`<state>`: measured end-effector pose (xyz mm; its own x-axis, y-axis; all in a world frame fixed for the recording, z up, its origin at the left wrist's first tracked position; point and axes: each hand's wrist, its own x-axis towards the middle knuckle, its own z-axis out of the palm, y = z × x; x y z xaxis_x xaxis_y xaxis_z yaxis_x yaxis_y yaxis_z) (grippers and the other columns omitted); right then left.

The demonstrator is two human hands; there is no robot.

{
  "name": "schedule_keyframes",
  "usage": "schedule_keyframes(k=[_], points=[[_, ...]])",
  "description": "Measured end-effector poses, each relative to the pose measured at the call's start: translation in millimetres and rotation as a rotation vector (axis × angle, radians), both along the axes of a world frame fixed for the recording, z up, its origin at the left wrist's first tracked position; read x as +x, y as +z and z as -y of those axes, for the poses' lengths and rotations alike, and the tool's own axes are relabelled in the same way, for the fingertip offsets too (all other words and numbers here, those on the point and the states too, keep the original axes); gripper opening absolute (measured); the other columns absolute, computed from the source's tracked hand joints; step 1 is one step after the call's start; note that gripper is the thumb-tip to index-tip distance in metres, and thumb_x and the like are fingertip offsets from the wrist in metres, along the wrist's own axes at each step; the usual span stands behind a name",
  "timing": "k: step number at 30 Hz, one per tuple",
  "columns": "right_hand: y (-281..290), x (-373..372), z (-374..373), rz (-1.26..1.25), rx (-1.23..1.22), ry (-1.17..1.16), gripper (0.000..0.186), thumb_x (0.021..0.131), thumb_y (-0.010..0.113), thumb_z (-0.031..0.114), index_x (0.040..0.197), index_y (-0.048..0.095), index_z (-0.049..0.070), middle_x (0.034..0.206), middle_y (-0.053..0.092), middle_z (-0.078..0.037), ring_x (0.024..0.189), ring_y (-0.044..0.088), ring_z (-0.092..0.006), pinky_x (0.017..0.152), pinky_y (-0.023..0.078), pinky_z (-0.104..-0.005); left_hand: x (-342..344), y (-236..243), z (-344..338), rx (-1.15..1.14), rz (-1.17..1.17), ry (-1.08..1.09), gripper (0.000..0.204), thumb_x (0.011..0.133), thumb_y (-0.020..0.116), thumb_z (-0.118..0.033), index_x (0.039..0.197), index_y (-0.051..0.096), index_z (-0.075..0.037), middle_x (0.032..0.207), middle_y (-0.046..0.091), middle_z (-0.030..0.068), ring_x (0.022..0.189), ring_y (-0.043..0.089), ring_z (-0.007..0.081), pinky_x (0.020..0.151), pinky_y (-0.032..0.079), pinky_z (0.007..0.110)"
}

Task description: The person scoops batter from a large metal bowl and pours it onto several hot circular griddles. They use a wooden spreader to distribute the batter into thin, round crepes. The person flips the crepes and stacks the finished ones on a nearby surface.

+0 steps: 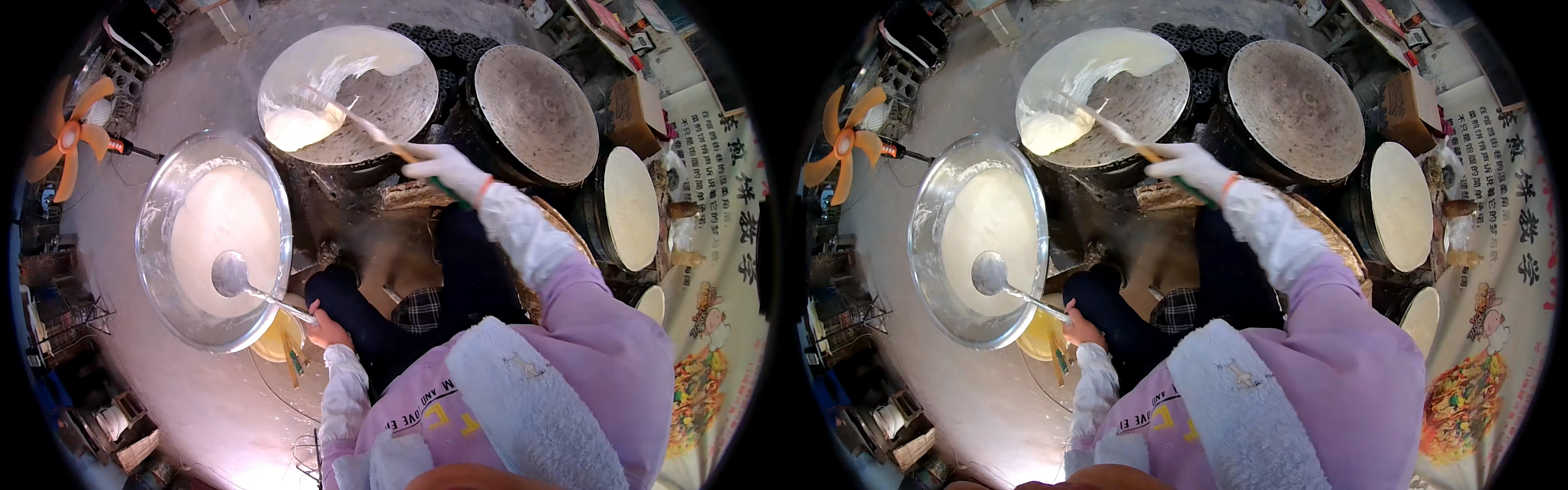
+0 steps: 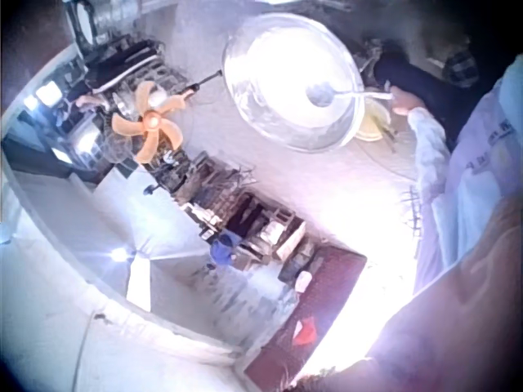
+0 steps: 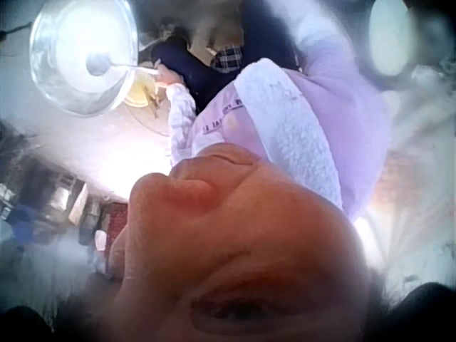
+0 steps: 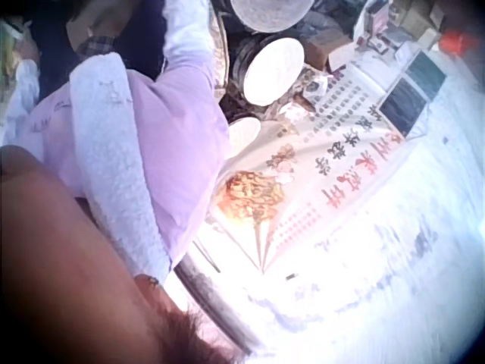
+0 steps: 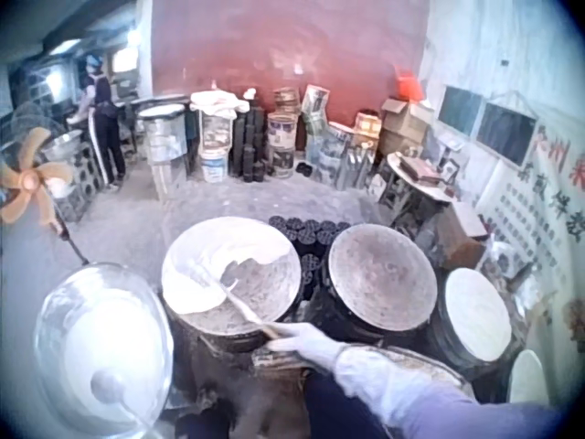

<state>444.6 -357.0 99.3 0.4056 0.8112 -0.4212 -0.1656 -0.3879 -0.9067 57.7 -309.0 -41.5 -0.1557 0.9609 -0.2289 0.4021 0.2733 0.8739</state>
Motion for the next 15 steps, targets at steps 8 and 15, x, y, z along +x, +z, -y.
schedule_keyframes(k=[8,15], points=[[-8.6,-156.5,-86.1,-0.408,0.204,-0.282,0.059,0.093,0.059,0.009,0.15,0.043,0.016,0.071,0.056,-0.001,0.048,0.05,-0.0097,0.041,0.039,-0.0243,-12.2,4.2,-3.9,0.016,0.058,-0.032,0.028,0.087,0.053,-0.012,0.099,0.077,-0.002,0.093,0.072,0.0154,0.087,0.066,0.0254,0.086,0.052,0.038],[-40.4,-179.3,-88.8,-0.318,0.163,-0.512,0.052,0.097,0.054,0.015,0.148,0.047,0.022,0.069,0.052,0.004,0.048,0.042,-0.0057,0.041,0.034,-0.0223,-20.1,8.5,-8.7,0.017,0.074,-0.018,0.028,0.089,0.053,-0.012,0.1,0.077,-0.004,0.094,0.073,0.0136,0.087,0.066,0.0243,0.085,0.052,0.038]])
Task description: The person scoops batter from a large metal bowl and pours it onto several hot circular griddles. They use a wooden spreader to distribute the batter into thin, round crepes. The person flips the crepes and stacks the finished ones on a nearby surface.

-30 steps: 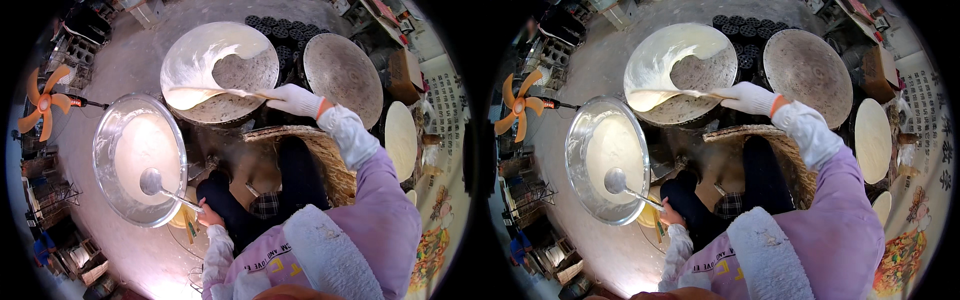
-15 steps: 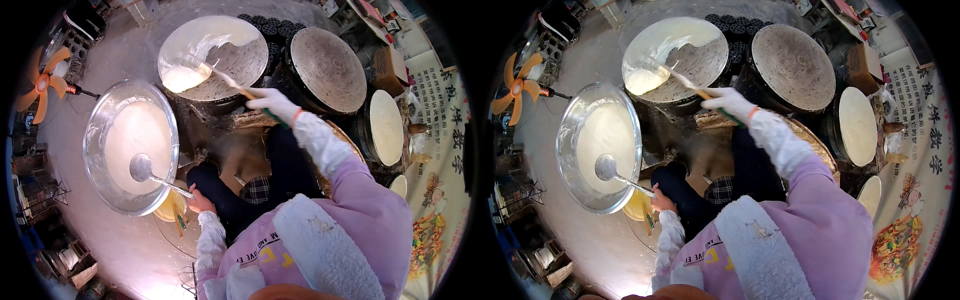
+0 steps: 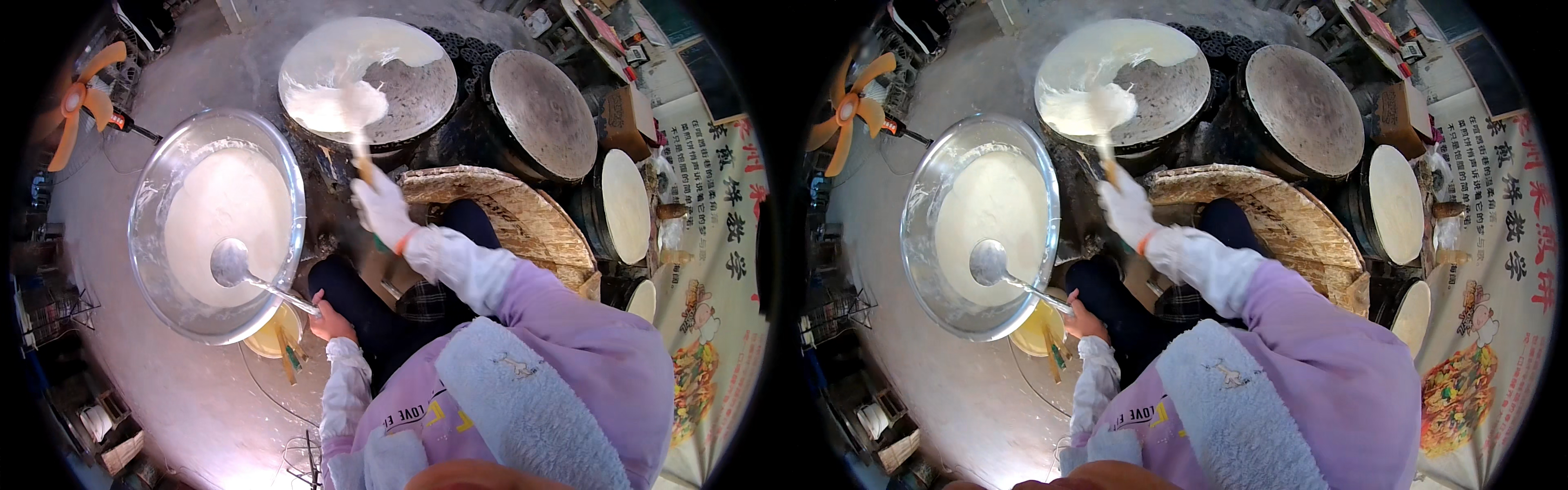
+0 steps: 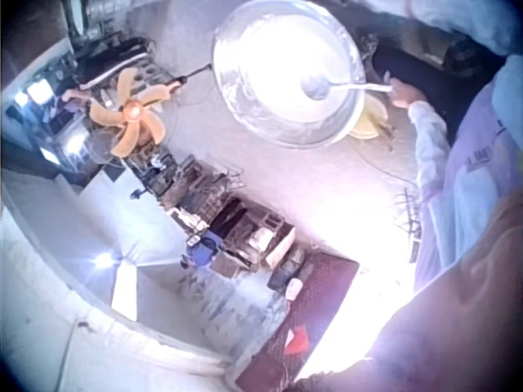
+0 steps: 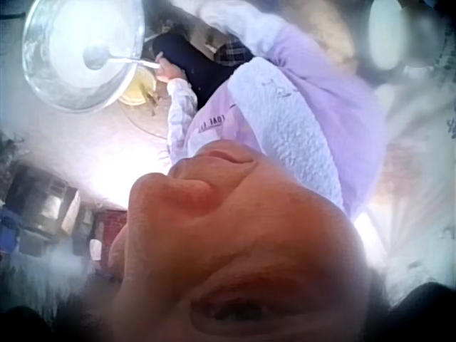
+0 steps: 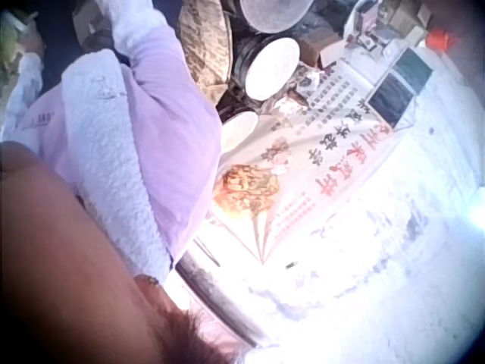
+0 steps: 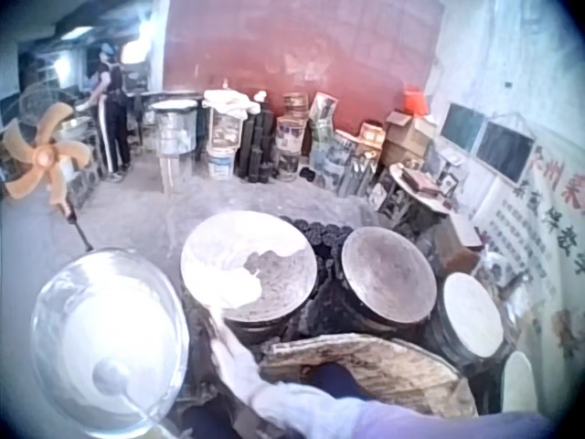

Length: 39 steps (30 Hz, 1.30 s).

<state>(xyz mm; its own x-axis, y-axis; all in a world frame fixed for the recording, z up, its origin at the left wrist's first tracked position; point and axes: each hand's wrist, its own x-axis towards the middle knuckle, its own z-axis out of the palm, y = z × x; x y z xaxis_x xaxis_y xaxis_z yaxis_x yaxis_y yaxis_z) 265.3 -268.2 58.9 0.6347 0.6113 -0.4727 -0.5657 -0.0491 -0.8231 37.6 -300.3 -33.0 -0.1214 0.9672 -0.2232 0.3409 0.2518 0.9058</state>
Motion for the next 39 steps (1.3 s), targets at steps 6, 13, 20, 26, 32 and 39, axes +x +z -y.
schedule_keyframes(k=[6,13,20,26,32,39], points=[[-15.5,-10.5,-126.0,0.096,0.025,0.014,0.043,0.103,0.05,0.034,0.144,0.05,0.024,0.064,0.048,0.004,0.044,0.041,-0.0085,0.039,0.033,-0.0267,-6.0,-5.4,-4.6,-0.002,0.018,-0.029,0.028,0.09,0.053,-0.013,0.1,0.077,-0.003,0.097,0.074,0.0144,0.091,0.067,0.0254,0.088,0.051,0.038],[27.2,-27.5,-31.1,-0.157,-0.119,-0.073,0.043,0.103,0.049,0.029,0.145,0.049,0.026,0.074,0.051,0.001,0.05,0.042,-0.0093,0.041,0.036,-0.0278,-11.3,-11.2,-5.4,0.005,0.095,-0.001,0.027,0.093,0.055,-0.017,0.097,0.076,-0.001,0.099,0.07,0.015,0.094,0.063,0.0248,0.09,0.05,0.037],[43.4,10.0,1.7,-0.179,-0.076,-0.162,0.043,0.103,0.051,0.036,0.145,0.048,0.023,0.07,0.05,-0.001,0.044,0.041,-0.0105,0.039,0.036,-0.03,-26.7,-26.1,-3.6,-0.059,0.084,-0.016,0.03,0.091,0.052,-0.017,0.1,0.075,0.0,0.105,0.071,0.0176,0.098,0.065,0.0275,0.097,0.048,0.039],[-10.4,-20.0,-14.9,0.089,-0.118,0.093,0.047,0.1,0.053,0.033,0.146,0.049,0.024,0.068,0.054,-0.001,0.046,0.045,-0.0114,0.04,0.039,-0.0302,-15.7,-33.6,-1.4,0.031,0.044,0.002,0.033,0.092,0.062,-0.025,0.099,0.075,0.004,0.094,0.071,0.0186,0.085,0.064,0.0241,0.082,0.053,0.037],[20.6,33.9,83.7,-0.01,-0.206,0.087,0.045,0.104,0.051,0.033,0.148,0.046,0.031,0.075,0.053,0.001,0.047,0.037,-0.008,0.041,0.032,-0.0248,-7.8,-20.8,-3.4,-0.066,-0.021,-0.019,0.026,0.09,0.059,-0.02,0.095,0.077,-0.002,0.107,0.068,0.0219,0.094,0.063,0.0301,0.09,0.051,0.041],[51.5,65.5,96.3,0.128,-0.159,0.278,0.042,0.103,0.049,0.035,0.142,0.05,0.02,0.072,0.06,-0.005,0.049,0.051,-0.0124,0.044,0.045,-0.03,7.2,-28.8,1.3,-0.036,-0.112,-0.012,0.027,0.09,0.061,-0.023,0.096,0.078,-0.002,0.098,0.07,0.0246,0.086,0.065,0.0307,0.084,0.052,0.041]])
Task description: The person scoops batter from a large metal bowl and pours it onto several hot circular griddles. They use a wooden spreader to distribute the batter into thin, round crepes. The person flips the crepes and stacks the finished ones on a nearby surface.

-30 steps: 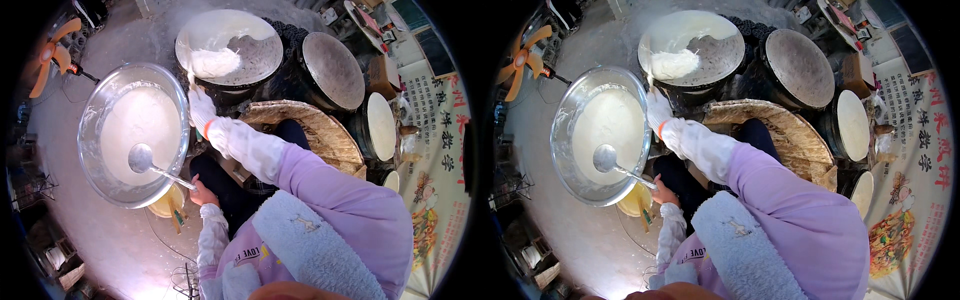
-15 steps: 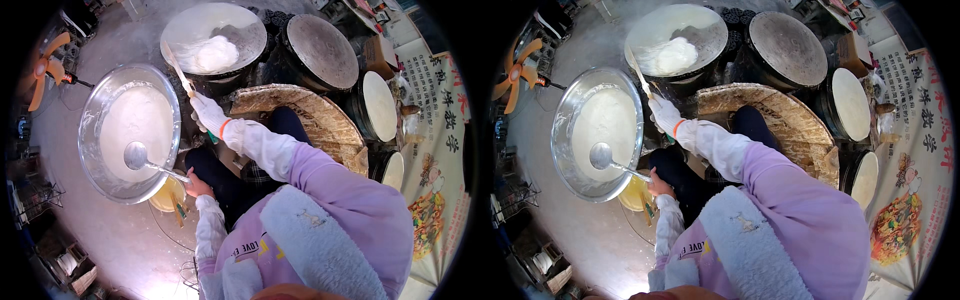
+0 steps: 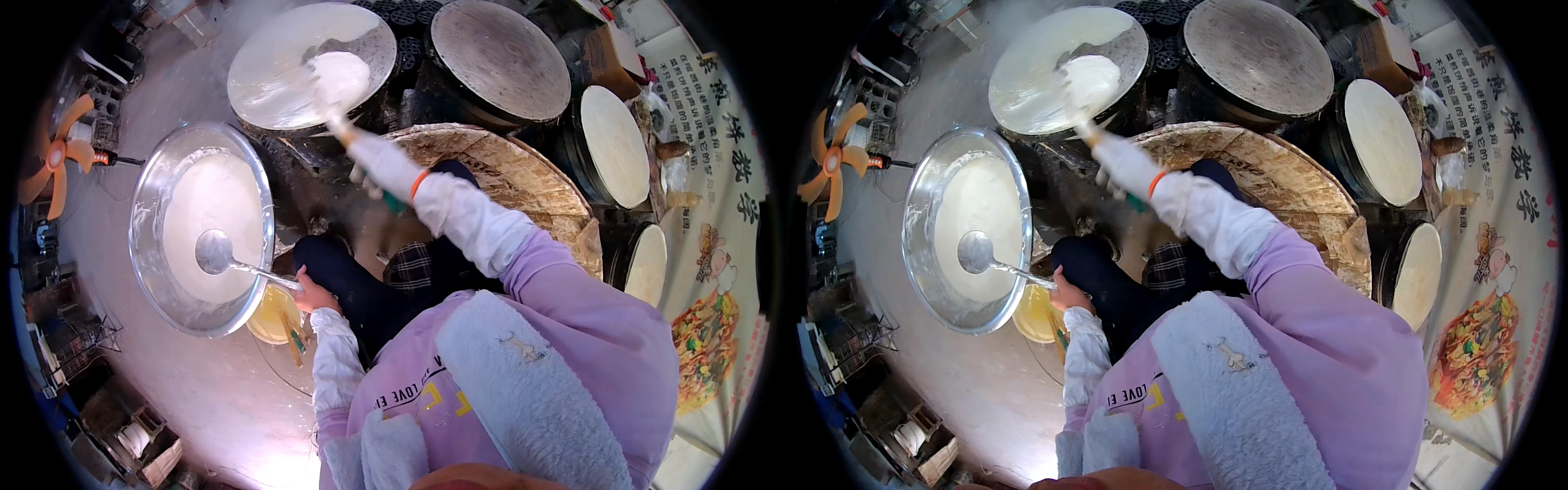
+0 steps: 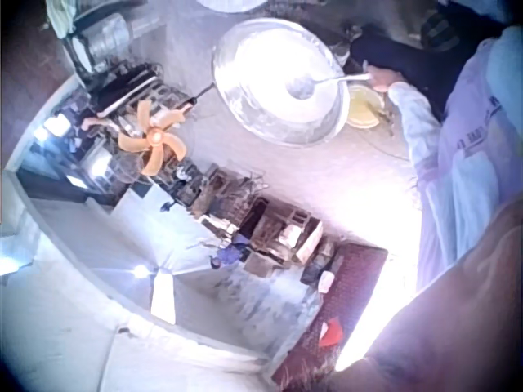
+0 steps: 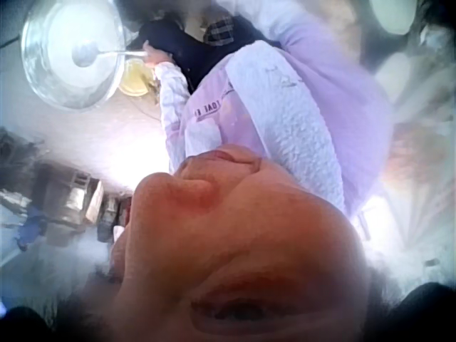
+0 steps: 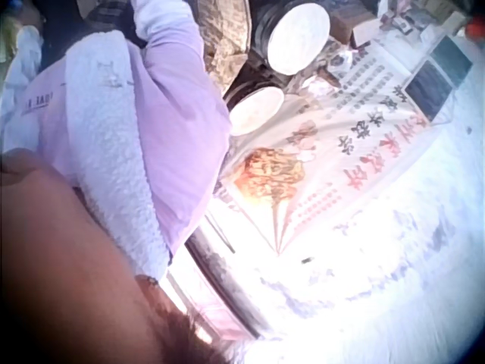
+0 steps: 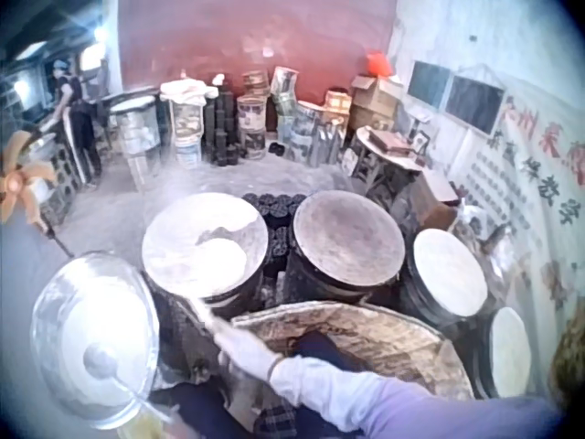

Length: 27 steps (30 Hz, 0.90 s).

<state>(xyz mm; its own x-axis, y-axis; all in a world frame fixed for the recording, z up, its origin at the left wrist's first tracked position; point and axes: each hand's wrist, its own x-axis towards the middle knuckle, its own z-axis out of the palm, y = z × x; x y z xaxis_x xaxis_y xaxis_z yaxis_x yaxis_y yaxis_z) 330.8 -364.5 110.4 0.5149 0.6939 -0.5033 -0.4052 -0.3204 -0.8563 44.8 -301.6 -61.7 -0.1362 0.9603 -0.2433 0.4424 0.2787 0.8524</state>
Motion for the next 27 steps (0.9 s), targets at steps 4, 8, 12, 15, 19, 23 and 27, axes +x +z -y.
schedule_keyframes(k=[4,8,12,15,19,23,27], points=[[-26.2,-15.2,38.0,0.278,-0.125,0.125,0.052,0.1,0.05,0.033,0.151,0.042,0.023,0.069,0.062,-0.003,0.053,0.058,-0.0121,0.047,0.048,-0.0279,16.8,21.2,3.1,-0.037,-0.037,-0.025,0.027,0.089,0.062,-0.024,0.094,0.077,-0.002,0.097,0.07,0.0257,0.081,0.065,0.0305,0.08,0.054,0.041],[-6.8,74.2,73.5,0.324,-0.211,0.149,0.051,0.102,0.045,0.033,0.152,0.039,0.025,0.067,0.061,-0.004,0.054,0.06,-0.0139,0.046,0.049,-0.0291,22.3,29.9,4.9,-0.077,0.019,0.022,0.029,0.088,0.065,-0.026,0.091,0.076,0.001,0.093,0.07,0.0251,0.078,0.064,0.0291,0.078,0.054,0.04],[12.6,101.0,58.0,0.27,-0.157,0.185,0.05,0.103,0.045,0.037,0.152,0.04,0.027,0.068,0.062,-0.006,0.052,0.06,-0.0145,0.045,0.05,-0.0303,21.8,14.7,1.5,-0.067,0.014,0.003,0.034,0.087,0.065,-0.027,0.096,0.073,0.005,0.093,0.07,0.0231,0.078,0.064,0.0279,0.076,0.055,0.04],[-10.3,58.4,79.1,0.215,-0.094,0.359,0.048,0.101,0.051,0.037,0.148,0.047,0.029,0.074,0.065,-0.007,0.055,0.062,-0.0148,0.05,0.053,-0.0311,34.1,33.3,4.7,-0.095,0.016,-0.028,0.036,0.089,0.065,-0.027,0.101,0.071,0.007,0.093,0.07,0.021,0.079,0.064,0.0266,0.077,0.055,0.039],[-26.3,89.3,106.4,0.458,-0.206,0.214,0.048,0.101,0.052,0.031,0.148,0.047,0.026,0.074,0.063,-0.006,0.059,0.062,-0.0149,0.058,0.053,-0.0314,58.5,102.1,6.0,-0.11,0.263,-0.198,0.036,0.096,0.061,-0.029,0.103,0.069,0.005,0.092,0.069,0.0168,0.074,0.064,0.0214,0.072,0.053,0.034],[-1.0,156.4,100.7,0.454,-0.201,0.217,0.048,0.102,0.051,0.034,0.149,0.046,0.028,0.063,0.056,-0.002,0.045,0.054,-0.0139,0.044,0.049,-0.028,72.1,205.1,-29.7,-0.469,0.275,-0.554,0.033,0.103,0.054,-0.03,0.097,0.066,0.0,0.084,0.066,0.0096,0.058,0.057,0.0122,0.059,0.046,0.023],[-0.5,126.1,98.5,0.209,-0.092,0.342,0.048,0.103,0.05,0.034,0.15,0.045,0.03,0.065,0.056,-0.002,0.045,0.053,-0.0115,0.041,0.046,-0.0282,130.3,272.5,-47.1,-0.69,0.584,-0.527,0.03,0.105,0.05,-0.033,0.1,0.061,-0.005,0.076,0.059,0.0022,0.044,0.04,0.0064,0.04,0.031,0.021]])
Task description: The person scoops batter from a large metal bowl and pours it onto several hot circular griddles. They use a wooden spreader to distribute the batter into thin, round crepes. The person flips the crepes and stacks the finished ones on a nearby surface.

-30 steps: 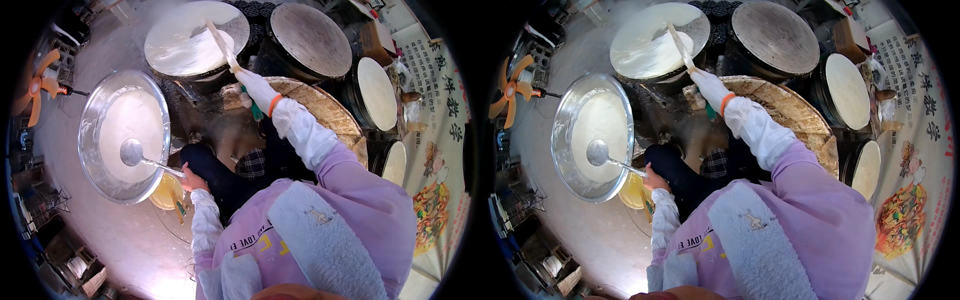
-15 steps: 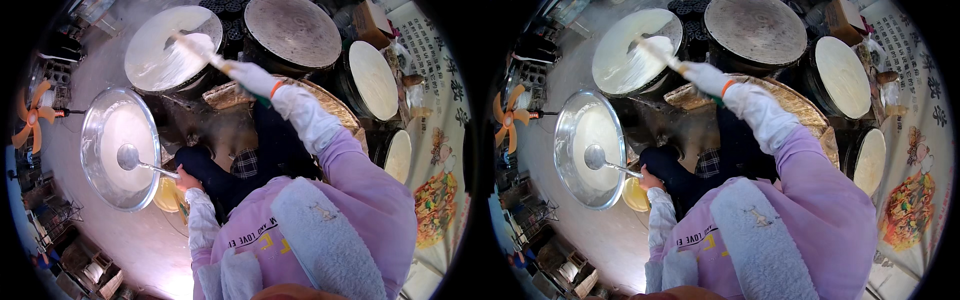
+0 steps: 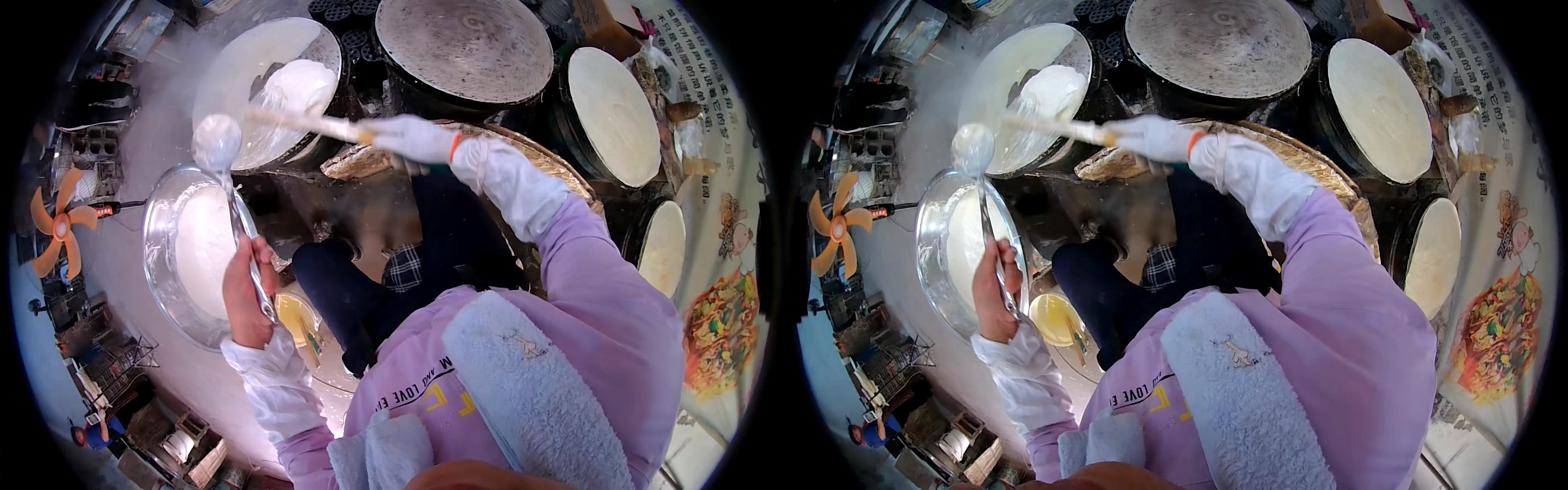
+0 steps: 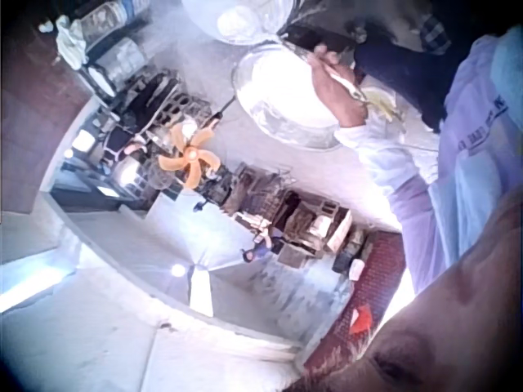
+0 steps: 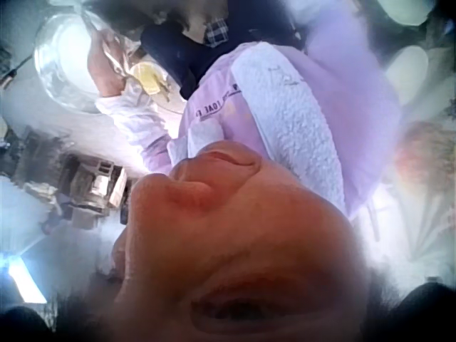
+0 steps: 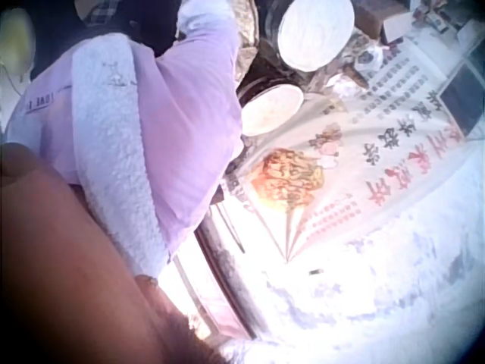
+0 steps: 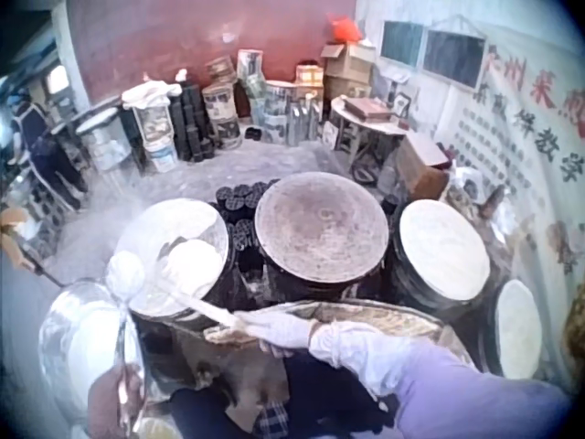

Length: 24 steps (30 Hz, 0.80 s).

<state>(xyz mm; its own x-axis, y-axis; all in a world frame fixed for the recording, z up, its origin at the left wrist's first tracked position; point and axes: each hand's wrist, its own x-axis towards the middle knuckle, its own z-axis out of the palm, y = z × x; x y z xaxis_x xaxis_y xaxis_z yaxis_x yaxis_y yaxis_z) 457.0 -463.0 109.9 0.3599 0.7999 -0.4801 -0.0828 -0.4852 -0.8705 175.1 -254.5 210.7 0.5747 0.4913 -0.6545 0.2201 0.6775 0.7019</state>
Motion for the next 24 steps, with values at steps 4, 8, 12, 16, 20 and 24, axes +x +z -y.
schedule_keyframes(k=[4,8,12,16,20,24], points=[[-41.6,-2.6,13.8,0.135,-0.054,-0.121,0.047,0.104,0.048,0.029,0.15,0.044,0.033,0.065,0.057,-0.002,0.046,0.055,-0.0107,0.043,0.047,-0.0275,46.8,32.7,-9.2,-0.027,0.208,-0.134,0.04,0.109,0.042,-0.025,0.132,0.05,0.007,0.077,0.055,0.0026,0.044,0.038,0.0066,0.04,0.033,0.02],[-69.6,57.4,-28.9,1.003,0.009,-0.027,0.044,0.101,0.048,0.022,0.145,0.045,0.023,0.079,0.067,-0.019,0.071,0.067,-0.0349,0.063,0.053,-0.0486,88.4,46.3,-5.7,-0.016,0.247,-0.155,0.036,0.109,0.042,-0.021,0.131,0.049,0.007,0.075,0.052,0.0023,0.046,0.037,0.0061,0.041,0.033,0.021],[-37.2,44.2,-77.0,1.126,-0.101,-0.148,0.054,0.094,0.044,0.009,0.147,0.042,0.02,0.088,0.068,-0.017,0.076,0.068,-0.0375,0.065,0.053,-0.0506,133.8,34.2,0.2,-0.035,0.213,-0.066,0.023,0.107,0.047,-0.014,0.119,0.052,0.005,0.074,0.048,0.0021,0.051,0.039,0.0076,0.045,0.036,0.022],[-28.2,-22.4,-60.4,1.011,-0.012,-0.351,0.053,0.101,0.045,0.024,0.153,0.033,0.022,0.087,0.063,-0.02,0.071,0.065,-0.0402,0.065,0.053,-0.0522,172.7,-39.9,-37.2,-0.127,0.279,-0.06,0.019,0.104,0.051,-0.017,0.111,0.051,0.001,0.079,0.056,0.007,0.054,0.047,0.012,0.047,0.04,0.024],[-72.7,-29.2,-60.0,0.787,-0.048,-0.47,0.051,0.1,0.051,0.026,0.15,0.038,0.022,0.082,0.065,-0.024,0.072,0.064,-0.0449,0.065,0.049,-0.0555,217.6,-83.0,-42.8,0.027,0.181,-0.079,0.017,0.102,0.053,-0.017,0.107,0.053,-0.001,0.075,0.056,0.0053,0.057,0.049,0.0127,0.05,0.043,0.026],[-68.9,32.5,-97.4,0.782,0.086,-0.54,0.033,0.099,0.049,0.025,0.129,0.051,0.012,0.091,0.066,-0.028,0.088,0.064,-0.0472,0.074,0.049,-0.0568,195.4,-104.1,-40.9,0.081,0.169,-0.104,0.016,0.101,0.054,-0.017,0.107,0.054,-0.002,0.073,0.055,0.0039,0.06,0.052,0.0127,0.051,0.043,0.025]])
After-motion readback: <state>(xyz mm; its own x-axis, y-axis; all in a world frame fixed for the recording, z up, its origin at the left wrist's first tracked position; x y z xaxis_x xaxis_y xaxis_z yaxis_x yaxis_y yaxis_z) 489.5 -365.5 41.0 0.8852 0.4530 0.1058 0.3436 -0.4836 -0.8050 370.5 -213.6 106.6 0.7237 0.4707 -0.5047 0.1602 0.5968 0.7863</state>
